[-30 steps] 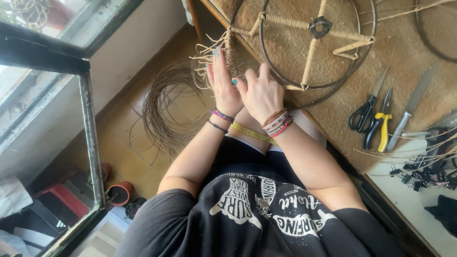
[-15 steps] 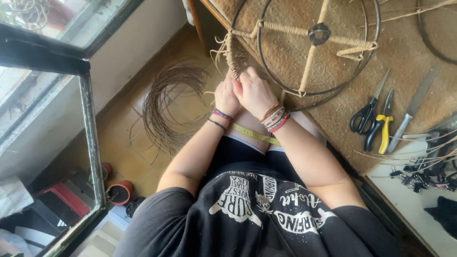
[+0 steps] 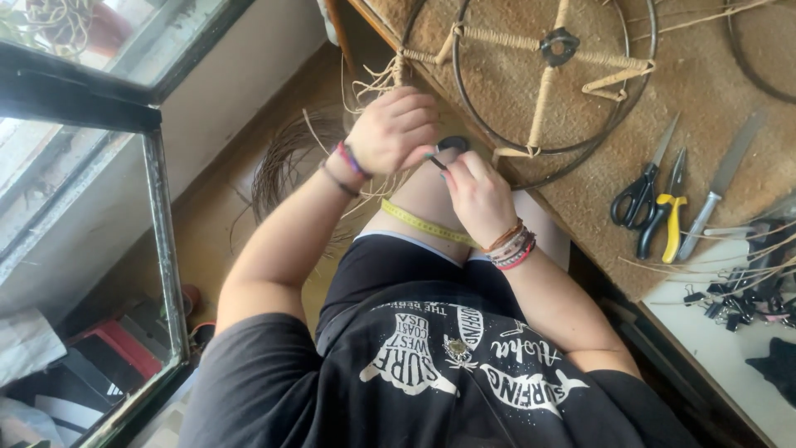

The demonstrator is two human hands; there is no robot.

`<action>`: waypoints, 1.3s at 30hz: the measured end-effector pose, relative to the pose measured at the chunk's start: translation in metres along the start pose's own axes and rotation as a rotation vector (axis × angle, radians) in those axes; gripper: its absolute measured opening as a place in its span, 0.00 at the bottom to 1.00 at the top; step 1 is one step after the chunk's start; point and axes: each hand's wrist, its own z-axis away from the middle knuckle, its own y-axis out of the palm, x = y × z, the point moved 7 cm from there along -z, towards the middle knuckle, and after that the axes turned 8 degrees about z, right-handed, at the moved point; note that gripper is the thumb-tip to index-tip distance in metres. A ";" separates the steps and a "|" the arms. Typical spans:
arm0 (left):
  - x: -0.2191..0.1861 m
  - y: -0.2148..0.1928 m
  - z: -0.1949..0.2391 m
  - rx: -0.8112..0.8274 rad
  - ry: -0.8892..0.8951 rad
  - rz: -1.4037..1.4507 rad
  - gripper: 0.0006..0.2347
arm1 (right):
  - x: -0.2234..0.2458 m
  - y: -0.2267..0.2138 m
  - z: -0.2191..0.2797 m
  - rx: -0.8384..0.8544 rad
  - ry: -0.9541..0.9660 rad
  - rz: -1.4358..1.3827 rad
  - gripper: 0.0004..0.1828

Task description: The person weaves natural fiber around a circular metal frame, repeatedly threading and pulling the fiber through the frame to build up a woven pattern. They briefly pour liquid from a thermos into a mug and then resume weaving.

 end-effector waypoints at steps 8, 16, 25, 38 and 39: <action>0.009 0.032 0.017 -0.064 0.092 -0.072 0.24 | 0.003 -0.004 -0.006 -0.086 0.027 -0.096 0.10; -0.039 -0.006 -0.041 -0.068 -0.064 -0.036 0.26 | -0.009 -0.075 -0.017 -0.068 0.038 -0.220 0.08; -0.116 0.061 -0.106 -0.015 -0.139 0.415 0.18 | -0.147 -0.153 0.102 -0.148 0.420 0.002 0.10; -0.158 0.166 -0.167 0.223 -0.260 0.729 0.17 | -0.326 -0.180 0.288 -0.195 0.990 0.453 0.18; -0.161 0.171 -0.166 0.244 -0.276 0.729 0.17 | -0.336 -0.170 0.295 -0.177 0.986 0.446 0.19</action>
